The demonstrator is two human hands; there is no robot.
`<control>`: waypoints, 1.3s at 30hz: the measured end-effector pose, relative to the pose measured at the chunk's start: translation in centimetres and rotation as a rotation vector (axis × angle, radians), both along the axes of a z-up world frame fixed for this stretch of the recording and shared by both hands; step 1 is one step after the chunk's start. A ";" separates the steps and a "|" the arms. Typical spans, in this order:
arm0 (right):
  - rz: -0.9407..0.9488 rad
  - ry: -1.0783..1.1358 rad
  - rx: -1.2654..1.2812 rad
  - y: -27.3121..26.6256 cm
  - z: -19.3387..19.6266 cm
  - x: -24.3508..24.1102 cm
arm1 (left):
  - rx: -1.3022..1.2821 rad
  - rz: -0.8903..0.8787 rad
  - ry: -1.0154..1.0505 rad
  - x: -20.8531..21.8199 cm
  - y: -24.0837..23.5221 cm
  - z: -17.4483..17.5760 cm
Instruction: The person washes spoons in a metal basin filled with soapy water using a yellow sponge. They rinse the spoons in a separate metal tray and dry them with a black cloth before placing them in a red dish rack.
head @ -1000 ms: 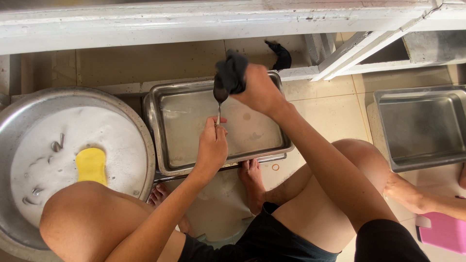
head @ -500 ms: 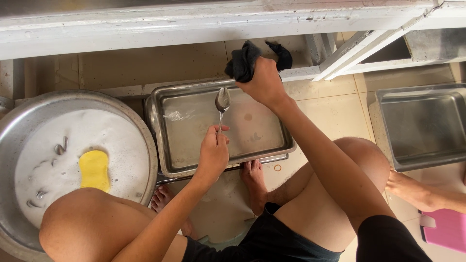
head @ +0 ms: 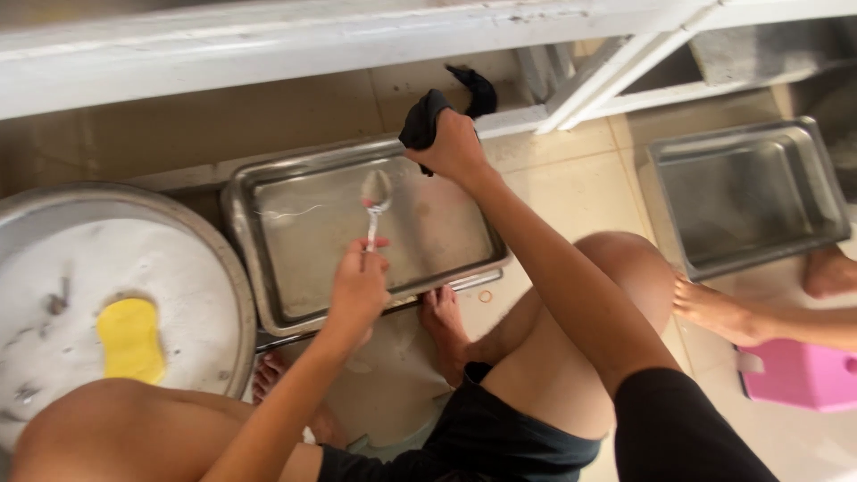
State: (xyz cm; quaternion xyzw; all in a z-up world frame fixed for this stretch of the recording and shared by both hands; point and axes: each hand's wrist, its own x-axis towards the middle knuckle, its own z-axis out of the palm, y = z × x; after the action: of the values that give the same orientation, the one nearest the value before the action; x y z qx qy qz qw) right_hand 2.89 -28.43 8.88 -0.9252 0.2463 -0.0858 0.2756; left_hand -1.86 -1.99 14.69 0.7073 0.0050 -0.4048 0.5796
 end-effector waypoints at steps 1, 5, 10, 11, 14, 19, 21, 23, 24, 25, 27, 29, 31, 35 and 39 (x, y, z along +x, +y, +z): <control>-0.014 0.016 -0.005 -1.2 0.5 -0.7 | -0.005 -0.014 0.016 -0.2 -0.2 0.4; -0.287 0.261 0.280 -5.0 2.1 -1.4 | -0.046 0.081 0.070 0.3 0.0 0.6; -0.419 0.461 0.156 -8.0 2.7 -2.3 | -0.071 0.129 0.150 0.9 0.5 0.5; -0.350 0.587 0.147 -9.5 2.5 -2.6 | -0.082 0.114 0.150 1.0 0.6 0.7; -0.216 0.803 0.173 -9.4 8.0 -2.4 | -0.103 0.103 0.147 1.4 0.3 0.9; -0.095 1.021 0.172 -12.9 7.3 -1.8 | -0.063 0.036 0.069 1.6 -0.4 2.3; 0.043 1.122 0.097 -14.5 4.5 -1.8 | -0.021 0.002 -0.009 1.7 -0.7 2.2; -0.001 1.178 0.054 -15.4 2.4 -1.3 | -0.017 -0.014 0.002 2.1 -1.2 1.7; -0.040 1.238 0.002 -15.9 1.5 -1.4 | -0.020 -0.021 0.017 2.1 -1.5 1.4; -0.054 1.242 0.009 -17.1 -0.7 -1.7 | -0.022 -0.035 0.020 2.0 -1.6 1.7; -0.131 0.835 -0.272 -20.1 -4.3 -1.0 | -0.008 0.023 0.076 2.2 -2.3 2.3; -0.293 0.669 -0.250 -18.2 -0.5 -0.3 | 0.042 0.050 0.137 2.8 -3.2 2.0; -0.448 0.508 -0.218 -17.7 0.9 -0.1 | 0.103 0.079 0.204 3.0 -3.5 1.7; -0.509 0.147 -0.001 -20.3 -1.3 -0.5 | 0.082 0.080 0.204 2.8 -3.6 1.2; -0.213 0.585 -0.093 -21.1 -2.6 -1.3 | 0.065 0.092 0.198 2.7 -3.6 0.9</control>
State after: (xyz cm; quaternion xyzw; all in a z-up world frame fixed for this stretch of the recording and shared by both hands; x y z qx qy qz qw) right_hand 1.64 -49.49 6.27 -0.8913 0.4064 0.1443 0.1399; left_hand 0.88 -5.57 15.61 0.6810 0.1078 -0.4454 0.5711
